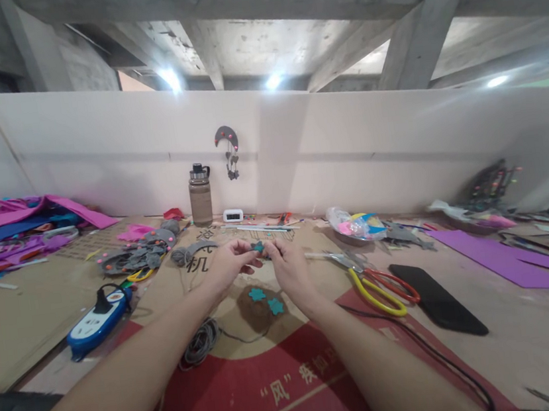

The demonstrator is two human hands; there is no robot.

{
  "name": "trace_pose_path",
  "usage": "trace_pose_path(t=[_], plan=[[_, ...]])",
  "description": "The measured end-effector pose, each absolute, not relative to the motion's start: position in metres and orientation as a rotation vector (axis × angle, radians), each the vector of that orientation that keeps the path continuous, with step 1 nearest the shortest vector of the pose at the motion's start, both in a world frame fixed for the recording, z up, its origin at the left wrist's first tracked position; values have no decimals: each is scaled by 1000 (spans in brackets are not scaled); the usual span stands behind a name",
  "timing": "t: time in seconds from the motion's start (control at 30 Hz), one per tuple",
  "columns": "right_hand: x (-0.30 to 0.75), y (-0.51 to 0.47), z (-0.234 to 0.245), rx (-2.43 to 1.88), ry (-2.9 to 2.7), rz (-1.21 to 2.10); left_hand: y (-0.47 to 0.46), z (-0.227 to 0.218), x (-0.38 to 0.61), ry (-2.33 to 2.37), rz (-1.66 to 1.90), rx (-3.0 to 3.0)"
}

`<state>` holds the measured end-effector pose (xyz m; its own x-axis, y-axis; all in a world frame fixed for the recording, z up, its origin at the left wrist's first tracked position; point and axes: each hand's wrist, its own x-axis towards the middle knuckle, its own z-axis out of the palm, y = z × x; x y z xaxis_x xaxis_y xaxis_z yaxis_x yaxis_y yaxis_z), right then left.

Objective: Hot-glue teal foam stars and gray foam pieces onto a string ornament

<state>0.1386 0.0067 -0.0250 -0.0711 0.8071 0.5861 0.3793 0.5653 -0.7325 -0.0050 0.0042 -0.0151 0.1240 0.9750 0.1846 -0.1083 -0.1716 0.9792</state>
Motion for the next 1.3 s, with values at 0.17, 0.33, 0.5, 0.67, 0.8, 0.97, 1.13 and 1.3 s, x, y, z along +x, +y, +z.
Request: trace_pose_path(t=[0.17,0.33,0.5,0.67,0.8,0.97,1.13,1.3], plan=[[137,10,-25,-993,-1601,556,5,-17,-4,914,1341,1384],[137,11,-27,-948,-1585,648,5,-16,-3,815,1281,1411],[137,11,-26,-952,-1594,675,-1,-11,-1,707,1218,1386],[138,11,-27,-966,-1666,572,-1,-8,-4,745,1135,1276],[139,12,-29,-936,-1764,533,5,-12,-9,856,1142,1356],[140,14,-31,-958,-1758,518,6,-14,-8,855,1104,1391],[141,13,-27,-975,-1757,514,-1,-9,-4,773,1066,1236],[140,12,-26,-921,-1780,572,-2,-6,-6,720,1065,1155]])
